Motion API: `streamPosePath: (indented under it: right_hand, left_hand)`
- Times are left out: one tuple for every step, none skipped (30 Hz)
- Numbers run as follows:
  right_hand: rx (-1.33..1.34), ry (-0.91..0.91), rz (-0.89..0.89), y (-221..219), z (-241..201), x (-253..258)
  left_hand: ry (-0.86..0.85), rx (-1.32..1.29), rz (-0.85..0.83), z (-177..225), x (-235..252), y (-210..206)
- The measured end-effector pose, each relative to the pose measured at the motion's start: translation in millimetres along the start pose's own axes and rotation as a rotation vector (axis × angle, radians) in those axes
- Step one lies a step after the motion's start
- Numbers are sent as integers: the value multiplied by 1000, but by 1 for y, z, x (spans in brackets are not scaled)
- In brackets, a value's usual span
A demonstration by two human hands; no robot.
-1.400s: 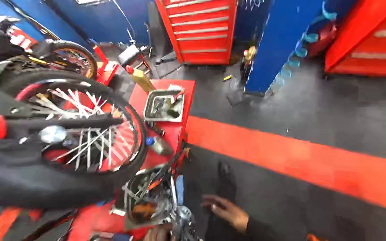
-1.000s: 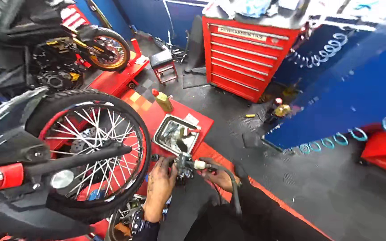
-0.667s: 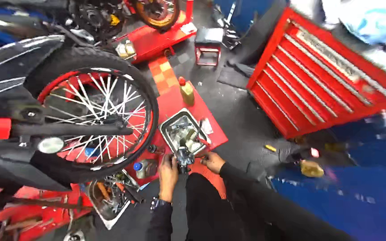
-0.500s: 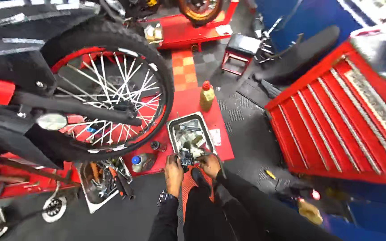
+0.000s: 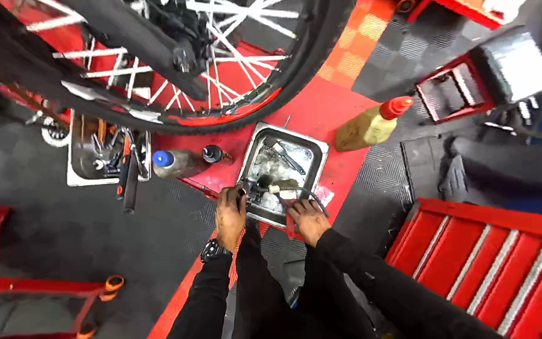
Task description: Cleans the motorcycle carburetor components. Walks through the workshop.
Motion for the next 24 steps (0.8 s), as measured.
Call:
streamPosePath:
  right_hand:
    - [-17, 87, 17, 1, 1, 10]
    - [-41, 153, 12, 4, 2, 15]
    - [-61, 206, 5, 7, 1, 13]
    - [-71, 247, -15, 12, -2, 13]
    - [-99, 290, -42, 15, -6, 18]
    - [-132, 329, -76, 15, -10, 24]
    - [-142, 352, -108, 10, -14, 29]
    - [-148, 362, -114, 3, -17, 31]
    - [-154, 357, -108, -4, -19, 34]
    - [-151, 343, -103, -10, -20, 41]
    - [-168, 328, -121, -13, -21, 49]
    - [-188, 317, -143, -14, -20, 53]
    - [-185, 316, -143, -12, -18, 51]
    - [-135, 317, -133, -7, -14, 49]
    - [-55, 321, -119, 3, -9, 47]
    - [42, 334, -84, 15, 0, 44]
    - [151, 349, -49, 28, 12, 40]
    - [268, 350, 3, 38, 25, 37]
    - [389, 320, 57, 48, 39, 37]
    - [485, 268, 95, 54, 52, 39]
    - [534, 215, 126, 58, 60, 41]
    - [547, 172, 160, 63, 61, 42]
    - [546, 158, 204, 70, 54, 43]
    - [522, 152, 269, 78, 46, 44]
  left_hand:
    - [38, -12, 28, -3, -2, -4]
    - [71, -29, 62, -5, -6, -8]
    - [103, -39, 77, -3, -15, -11]
    - [127, -40, 89, -1, -20, -13]
    - [144, -33, 94, 0, -20, -15]
    - [170, -25, 82, 1, -19, -17]
    - [200, -21, 69, 1, -20, -20]
    - [225, -26, 71, 0, -22, -23]
    - [244, -23, 86, -1, -26, -25]
    - [244, -25, 127, -3, -25, -25]
    - [233, -30, 167, -5, -22, -25]
    - [224, -38, 192, -7, -21, -26]
    - [221, -49, 206, -7, -25, -27]
    - [217, -62, 218, -7, -29, -27]
    - [215, -79, 229, -7, -30, -26]
    - [214, -97, 236, -6, -32, -27]
    - [208, -108, 249, -4, -34, -30]
    - [197, -115, 267, -1, -35, -32]
    - [188, -120, 279, 3, -34, -36]
    - [191, -130, 281, 7, -33, -40]
    - [217, -139, 271, 9, -33, -44]
    - [255, -148, 268, 9, -32, -47]
    - [291, -145, 255, 8, -31, -51]
    - [327, -128, 236, 7, -30, -53]
Point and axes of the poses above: each hand's wrist, its own x-axis towards the middle knuckle, its own y-axis out of the back of the hand, z = x × y, the point moved 10 cm from there along x, towards the middle knuckle, and after that the axes turned 12 degrees about -y, right-handed, at the moved point
